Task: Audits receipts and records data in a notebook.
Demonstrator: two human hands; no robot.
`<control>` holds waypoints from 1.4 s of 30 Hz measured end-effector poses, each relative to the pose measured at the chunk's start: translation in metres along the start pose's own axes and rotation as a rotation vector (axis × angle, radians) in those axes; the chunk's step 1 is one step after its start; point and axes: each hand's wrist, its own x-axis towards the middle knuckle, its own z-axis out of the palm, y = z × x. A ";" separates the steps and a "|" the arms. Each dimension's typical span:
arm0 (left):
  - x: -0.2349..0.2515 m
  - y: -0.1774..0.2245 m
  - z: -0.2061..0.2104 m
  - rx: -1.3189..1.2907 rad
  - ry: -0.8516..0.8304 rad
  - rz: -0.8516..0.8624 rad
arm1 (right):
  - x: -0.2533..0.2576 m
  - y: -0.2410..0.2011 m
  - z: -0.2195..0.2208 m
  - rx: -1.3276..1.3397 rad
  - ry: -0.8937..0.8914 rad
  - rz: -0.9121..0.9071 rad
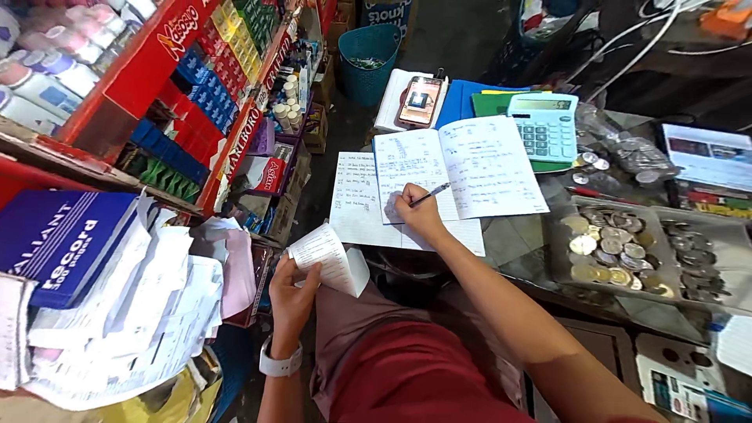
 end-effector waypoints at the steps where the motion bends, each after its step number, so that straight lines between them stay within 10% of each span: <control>1: 0.000 0.000 -0.001 0.004 0.003 0.004 | 0.000 -0.004 -0.001 0.056 0.014 0.045; 6: 0.002 0.000 -0.008 0.109 -0.002 0.015 | -0.007 -0.022 -0.022 0.232 0.181 -0.021; 10: 0.007 -0.001 -0.011 0.101 -0.017 0.033 | 0.006 -0.020 -0.086 -0.210 0.300 -0.160; 18: 0.008 -0.002 -0.010 0.073 -0.026 0.072 | 0.101 0.005 -0.229 -0.590 0.518 0.512; 27: 0.001 -0.002 -0.011 0.085 0.057 0.014 | 0.146 0.047 -0.260 -0.576 0.376 0.653; 34: 0.003 -0.004 -0.008 0.090 0.073 0.023 | 0.147 0.035 -0.275 -0.423 0.565 0.431; 38: 0.002 -0.005 -0.006 0.071 0.051 0.016 | 0.133 -0.031 -0.239 -0.651 0.769 -0.039; 42: 0.001 -0.003 -0.002 0.054 0.033 0.009 | 0.113 -0.046 -0.180 -0.306 0.632 -0.321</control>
